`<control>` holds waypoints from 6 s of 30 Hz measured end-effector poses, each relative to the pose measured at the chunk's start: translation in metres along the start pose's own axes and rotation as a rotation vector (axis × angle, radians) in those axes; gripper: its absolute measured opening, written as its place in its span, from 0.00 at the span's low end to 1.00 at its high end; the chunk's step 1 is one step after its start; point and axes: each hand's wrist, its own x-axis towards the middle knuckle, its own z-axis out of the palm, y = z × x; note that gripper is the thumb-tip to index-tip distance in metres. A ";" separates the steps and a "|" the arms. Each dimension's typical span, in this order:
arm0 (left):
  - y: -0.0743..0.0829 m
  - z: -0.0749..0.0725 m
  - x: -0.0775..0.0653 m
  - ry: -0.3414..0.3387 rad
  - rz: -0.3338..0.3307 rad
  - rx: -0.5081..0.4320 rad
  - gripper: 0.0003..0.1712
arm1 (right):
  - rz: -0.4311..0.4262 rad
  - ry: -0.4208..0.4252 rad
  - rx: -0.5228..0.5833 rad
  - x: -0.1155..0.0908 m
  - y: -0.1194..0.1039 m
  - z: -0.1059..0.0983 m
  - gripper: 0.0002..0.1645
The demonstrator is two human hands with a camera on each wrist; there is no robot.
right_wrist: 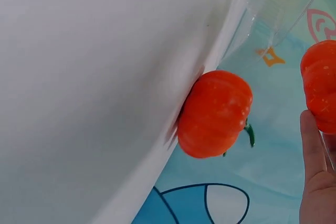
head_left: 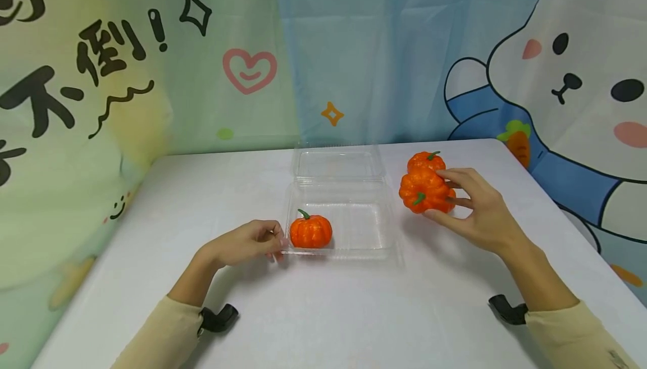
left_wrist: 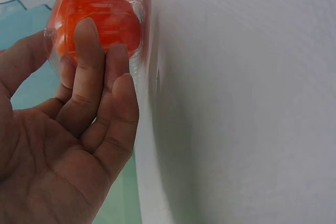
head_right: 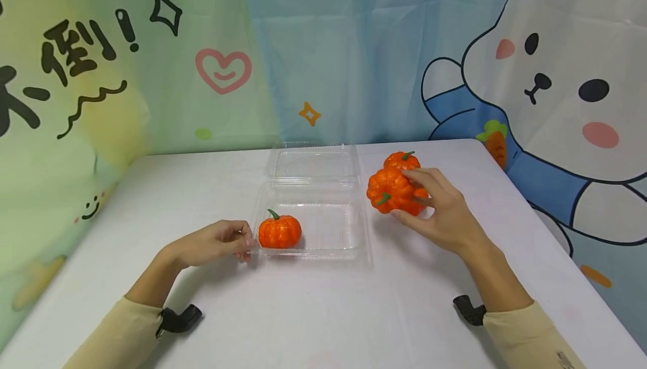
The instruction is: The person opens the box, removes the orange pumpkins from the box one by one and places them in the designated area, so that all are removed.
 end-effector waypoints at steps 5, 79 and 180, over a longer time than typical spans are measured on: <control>0.000 0.001 0.000 -0.003 -0.003 -0.007 0.12 | -0.004 -0.017 0.024 -0.008 0.006 -0.002 0.47; -0.002 0.003 -0.002 0.011 -0.020 0.001 0.07 | 0.186 -0.375 -0.014 -0.020 0.021 -0.030 0.30; -0.003 0.004 0.001 0.018 -0.019 0.008 0.08 | -0.041 -0.700 0.281 0.079 -0.094 0.117 0.37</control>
